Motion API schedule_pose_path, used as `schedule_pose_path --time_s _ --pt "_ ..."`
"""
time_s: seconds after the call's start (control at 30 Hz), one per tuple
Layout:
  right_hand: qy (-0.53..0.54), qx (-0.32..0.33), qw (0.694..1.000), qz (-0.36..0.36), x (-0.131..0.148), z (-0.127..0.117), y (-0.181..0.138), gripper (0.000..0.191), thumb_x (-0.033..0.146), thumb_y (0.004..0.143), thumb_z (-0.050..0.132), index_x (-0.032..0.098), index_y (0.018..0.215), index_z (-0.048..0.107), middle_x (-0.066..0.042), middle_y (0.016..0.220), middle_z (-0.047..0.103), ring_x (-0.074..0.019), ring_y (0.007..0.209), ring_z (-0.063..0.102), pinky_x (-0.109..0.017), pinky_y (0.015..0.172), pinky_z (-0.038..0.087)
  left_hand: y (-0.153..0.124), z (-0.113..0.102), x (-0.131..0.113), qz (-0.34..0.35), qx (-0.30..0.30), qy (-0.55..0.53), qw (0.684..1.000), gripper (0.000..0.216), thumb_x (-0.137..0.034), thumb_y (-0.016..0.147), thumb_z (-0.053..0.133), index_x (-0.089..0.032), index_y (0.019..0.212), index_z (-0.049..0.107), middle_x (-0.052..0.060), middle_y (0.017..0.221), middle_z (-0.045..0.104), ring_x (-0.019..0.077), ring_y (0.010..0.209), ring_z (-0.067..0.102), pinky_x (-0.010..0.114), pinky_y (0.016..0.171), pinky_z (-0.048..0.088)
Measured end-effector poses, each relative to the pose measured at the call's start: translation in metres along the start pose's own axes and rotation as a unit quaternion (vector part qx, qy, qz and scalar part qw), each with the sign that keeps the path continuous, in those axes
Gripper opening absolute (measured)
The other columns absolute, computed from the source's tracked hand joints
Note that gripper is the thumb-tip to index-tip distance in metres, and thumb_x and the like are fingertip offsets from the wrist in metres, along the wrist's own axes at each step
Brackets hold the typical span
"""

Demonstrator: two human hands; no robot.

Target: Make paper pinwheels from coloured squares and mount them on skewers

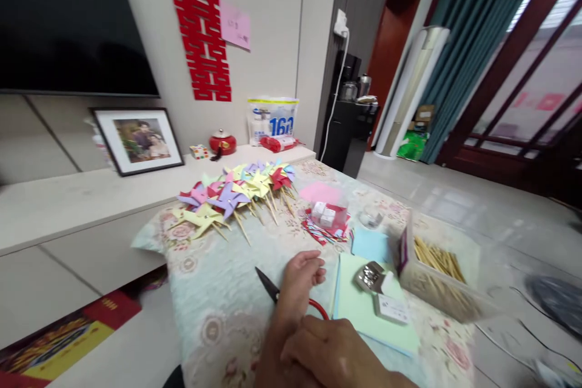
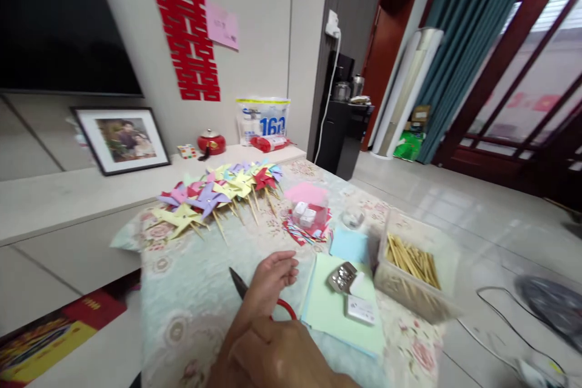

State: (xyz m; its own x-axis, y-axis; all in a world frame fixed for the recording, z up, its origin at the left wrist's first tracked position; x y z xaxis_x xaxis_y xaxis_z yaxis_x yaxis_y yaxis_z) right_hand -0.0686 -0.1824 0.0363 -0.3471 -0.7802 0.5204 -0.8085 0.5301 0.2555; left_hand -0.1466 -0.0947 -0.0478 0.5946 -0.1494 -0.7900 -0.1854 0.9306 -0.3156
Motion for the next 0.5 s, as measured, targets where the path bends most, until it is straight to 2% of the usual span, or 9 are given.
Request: schedule_pose_path --time_s 0.1,0.23,0.37,0.5 --pt "0.001 -0.007 1.000 0.023 -0.009 -0.005 -0.037 0.014 0.017 0.089 0.056 0.018 0.090 0.070 -0.005 0.077 0.071 -0.0159 0.064 0.065 -0.022 0.057 0.047 0.004 0.003 0.003 -0.018 0.009 0.006 1.000 0.027 -0.015 0.063 0.082 -0.010 0.087 0.069 0.006 0.073 0.071 0.0124 0.058 0.063 0.024 0.055 0.050" --pt "0.030 -0.017 0.993 0.109 -0.024 -0.020 -0.077 0.018 0.012 0.085 0.052 0.019 0.090 0.068 -0.005 0.081 0.070 -0.0143 0.066 0.066 -0.020 0.060 0.047 0.006 0.004 0.003 -0.014 0.003 0.028 0.999 0.026 -0.011 0.064 0.077 -0.008 0.088 0.068 0.006 0.073 0.071 0.0119 0.057 0.063 0.024 0.055 0.050" --pt "0.053 -0.030 0.984 0.166 -0.035 -0.031 -0.108 0.015 0.013 0.086 0.050 0.020 0.088 0.064 -0.004 0.081 0.069 -0.0146 0.072 0.065 -0.020 0.065 0.048 0.004 0.005 0.002 -0.004 0.002 0.056 0.998 0.027 -0.011 0.064 0.075 -0.008 0.090 0.068 0.007 0.075 0.071 0.0123 0.059 0.064 0.024 0.057 0.051" --pt "0.033 -0.056 0.973 0.222 -0.044 -0.043 -0.131 0.011 0.019 0.091 0.051 0.022 0.089 0.061 -0.002 0.082 0.067 -0.0150 0.074 0.064 -0.022 0.067 0.047 0.005 0.005 0.003 0.001 0.001 0.074 0.997 0.032 -0.014 0.062 0.077 -0.008 0.092 0.068 0.007 0.076 0.072 0.0125 0.061 0.064 0.024 0.058 0.052"
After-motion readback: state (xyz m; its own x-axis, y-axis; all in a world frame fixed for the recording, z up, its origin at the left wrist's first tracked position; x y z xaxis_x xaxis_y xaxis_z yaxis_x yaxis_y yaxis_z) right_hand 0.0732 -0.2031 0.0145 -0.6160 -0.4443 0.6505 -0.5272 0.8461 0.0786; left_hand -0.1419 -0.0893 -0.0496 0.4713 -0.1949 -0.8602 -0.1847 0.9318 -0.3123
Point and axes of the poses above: each hand's wrist, its own y-axis towards the middle knuckle, its own z-axis out of the palm, x = y × z, the point moved 5 cm from there along y, towards the middle knuckle
